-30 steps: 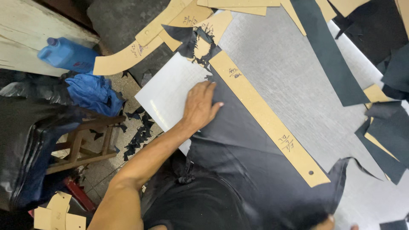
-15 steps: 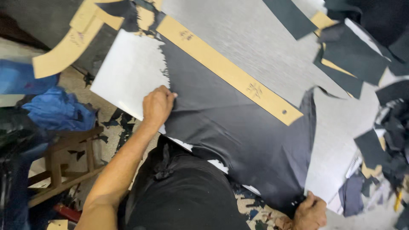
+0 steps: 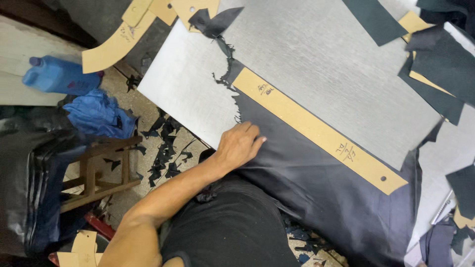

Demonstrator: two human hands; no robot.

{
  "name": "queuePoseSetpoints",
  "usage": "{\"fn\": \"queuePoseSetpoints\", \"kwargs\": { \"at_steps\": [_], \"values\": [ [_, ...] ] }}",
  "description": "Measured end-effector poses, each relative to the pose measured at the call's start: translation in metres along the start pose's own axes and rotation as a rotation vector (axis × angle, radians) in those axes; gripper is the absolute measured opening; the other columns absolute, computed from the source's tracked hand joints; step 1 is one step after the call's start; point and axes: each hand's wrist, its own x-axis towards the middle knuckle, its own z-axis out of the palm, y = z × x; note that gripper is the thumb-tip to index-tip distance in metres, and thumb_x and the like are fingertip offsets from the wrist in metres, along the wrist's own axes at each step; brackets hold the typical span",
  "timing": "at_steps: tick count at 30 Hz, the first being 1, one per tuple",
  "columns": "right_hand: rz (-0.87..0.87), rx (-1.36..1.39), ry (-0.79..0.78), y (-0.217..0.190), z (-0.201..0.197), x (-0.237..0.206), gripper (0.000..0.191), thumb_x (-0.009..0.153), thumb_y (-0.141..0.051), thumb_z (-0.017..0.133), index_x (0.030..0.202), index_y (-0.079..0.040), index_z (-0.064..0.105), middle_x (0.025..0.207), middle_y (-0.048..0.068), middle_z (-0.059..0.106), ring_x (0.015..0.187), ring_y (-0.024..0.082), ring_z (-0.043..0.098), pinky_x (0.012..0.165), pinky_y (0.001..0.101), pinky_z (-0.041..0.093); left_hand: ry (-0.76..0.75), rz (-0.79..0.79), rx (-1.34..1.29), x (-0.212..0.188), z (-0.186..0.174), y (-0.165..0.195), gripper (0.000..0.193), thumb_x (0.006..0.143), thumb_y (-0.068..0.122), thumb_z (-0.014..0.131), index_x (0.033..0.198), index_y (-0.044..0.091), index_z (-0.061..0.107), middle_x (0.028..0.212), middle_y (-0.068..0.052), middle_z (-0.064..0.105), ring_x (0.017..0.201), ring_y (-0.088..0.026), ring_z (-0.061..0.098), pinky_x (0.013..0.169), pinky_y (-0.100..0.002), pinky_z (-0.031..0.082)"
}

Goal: The person uses a rotary cutter and cardboard templates to cut shapes from a large piece of black fabric on a white table. They repeatedly position templates, cut along the edges, remove the cut pieces, and discard the excess fabric.

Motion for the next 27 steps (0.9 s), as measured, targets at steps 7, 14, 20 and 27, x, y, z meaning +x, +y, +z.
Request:
{"fn": "queuePoseSetpoints", "kwargs": {
  "at_steps": [7,14,20,27],
  "values": [
    [-0.303,0.223,-0.229,-0.085,0.047,0.037,0.031,0.106,-0.017,0.071,0.128,0.003,0.064,0.139,0.025,0.057,0.13,0.041,0.053,0.116,0.0491,0.043,0.147,-0.07,0.257,0.074,0.02,-0.002,0.087,0.086,0.05,0.071,0.141,-0.012,0.045,0.15,-0.037,0.035,0.143,-0.051,0.027,0.118,-0.057,0.027],
    [-0.356,0.245,-0.29,-0.115,0.057,0.049,0.033,0.101,-0.012,0.077,0.132,-0.004,0.07,0.147,0.021,0.062,0.138,0.039,0.055,0.118,0.0487,0.042,0.136,-0.123,0.158,0.074,0.034,-0.037,0.09,0.09,0.048,0.069,0.149,-0.013,0.038,0.159,-0.036,0.026,0.151,-0.049,0.019,0.124,-0.057,0.021],
    [-0.359,0.302,-0.28,-0.111,0.055,0.048,0.03,0.105,-0.009,0.079,0.132,-0.001,0.069,0.146,0.021,0.062,0.135,0.039,0.056,0.116,0.0488,0.042,0.266,-0.029,0.035,0.07,0.026,-0.061,0.059,0.097,0.021,0.068,0.144,-0.008,0.049,0.154,-0.03,0.042,0.147,-0.045,0.037,0.122,-0.051,0.033],
    [-0.235,0.324,-0.314,-0.089,0.054,0.056,0.042,0.1,-0.016,0.077,0.134,0.004,0.061,0.149,0.024,0.056,0.136,0.041,0.051,0.119,0.0491,0.042,0.145,0.153,0.165,0.088,-0.044,-0.124,0.04,0.088,-0.006,0.064,0.126,0.003,0.07,0.137,-0.01,0.065,0.124,-0.03,0.058,0.107,-0.04,0.049]
  ]
}}
